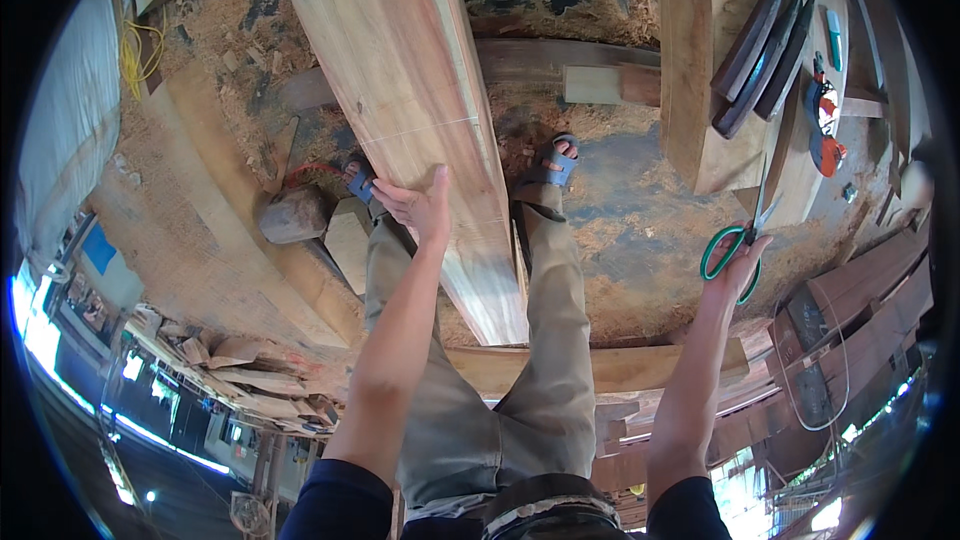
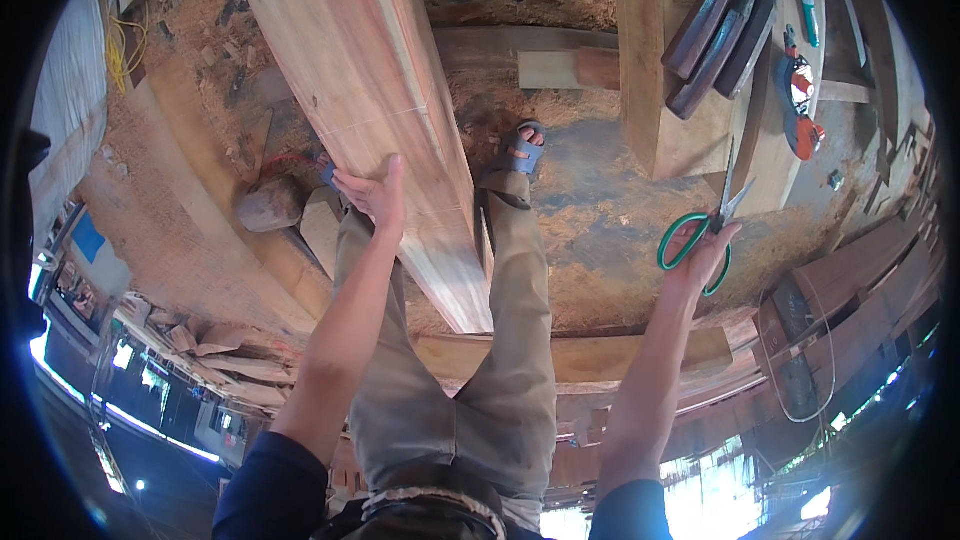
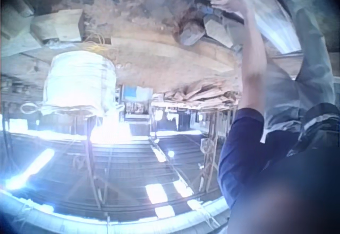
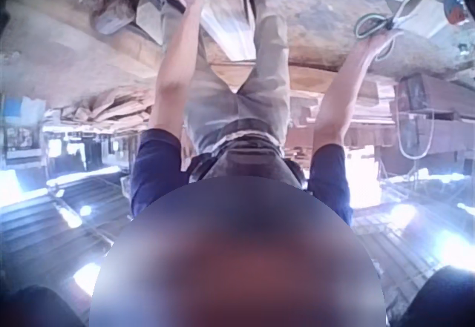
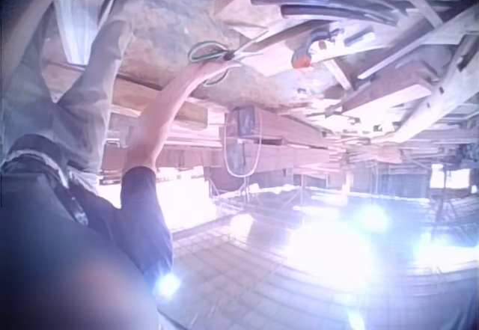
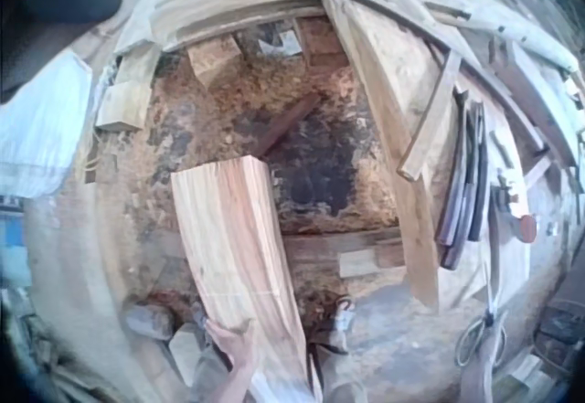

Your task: The person marks a wooden plank with a white marker and a straightedge, then uses green-handled shears to cut along the marked line. The person sits on the floor to continue cutting and later stands to resume marking.

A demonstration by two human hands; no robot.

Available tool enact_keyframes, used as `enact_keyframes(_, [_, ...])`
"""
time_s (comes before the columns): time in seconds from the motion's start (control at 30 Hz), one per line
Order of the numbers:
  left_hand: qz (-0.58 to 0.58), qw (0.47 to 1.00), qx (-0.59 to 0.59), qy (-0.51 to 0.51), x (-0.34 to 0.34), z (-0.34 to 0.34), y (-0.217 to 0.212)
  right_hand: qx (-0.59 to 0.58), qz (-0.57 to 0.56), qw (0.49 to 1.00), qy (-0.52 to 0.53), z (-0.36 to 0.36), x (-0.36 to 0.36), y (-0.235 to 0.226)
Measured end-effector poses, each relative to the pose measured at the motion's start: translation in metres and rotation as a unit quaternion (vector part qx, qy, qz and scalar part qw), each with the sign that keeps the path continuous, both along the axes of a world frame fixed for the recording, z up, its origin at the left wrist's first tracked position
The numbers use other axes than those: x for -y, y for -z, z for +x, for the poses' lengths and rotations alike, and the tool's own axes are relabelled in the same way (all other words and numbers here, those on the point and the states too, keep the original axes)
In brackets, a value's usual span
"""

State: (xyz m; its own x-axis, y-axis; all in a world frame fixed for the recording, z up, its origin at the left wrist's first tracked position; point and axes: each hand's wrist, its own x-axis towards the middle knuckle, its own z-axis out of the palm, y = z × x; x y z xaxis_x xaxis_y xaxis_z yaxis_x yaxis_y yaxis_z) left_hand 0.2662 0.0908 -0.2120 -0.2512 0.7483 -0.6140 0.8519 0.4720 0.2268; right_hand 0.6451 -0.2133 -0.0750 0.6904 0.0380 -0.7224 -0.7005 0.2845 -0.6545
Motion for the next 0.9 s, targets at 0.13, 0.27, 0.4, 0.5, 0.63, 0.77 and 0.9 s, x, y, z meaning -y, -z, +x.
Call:
enact_keyframes(0.13, [-0.012,0.999,0.007,0.03,0.001,0.0,-0.004,-0.024,0.054,0.987,0.152,0.0,-0.007,0.025])
enact_keyframes(0.27, [-0.02,0.999,-0.007,0.041,-0.001,0.004,-0.008,-0.011,0.006,0.98,0.198,-0.001,-0.031,0.034])
enact_keyframes(0.4, [-0.042,0.998,-0.012,0.043,-0.004,0.007,-0.014,-0.011,-0.031,0.988,0.153,-0.002,-0.055,0.029])
enact_keyframes(0.5, [-0.059,0.997,-0.008,0.044,-0.006,0.007,-0.017,0.003,-0.051,0.99,0.129,-0.005,-0.064,0.022])
enact_keyframes(0.63, [-0.065,0.997,0.007,0.043,-0.006,0.006,-0.021,0.021,-0.102,0.993,0.055,-0.006,-0.068,0.018])
enact_keyframes(0.77, [-0.072,0.996,0.015,0.042,-0.008,0.006,-0.024,0.063,-0.153,0.986,-0.021,-0.003,-0.074,0.016])
enact_keyframes(0.9, [-0.085,0.996,0.026,0.031,-0.01,0.005,-0.027,0.114,-0.266,0.957,-0.011,0.002,-0.086,0.009])
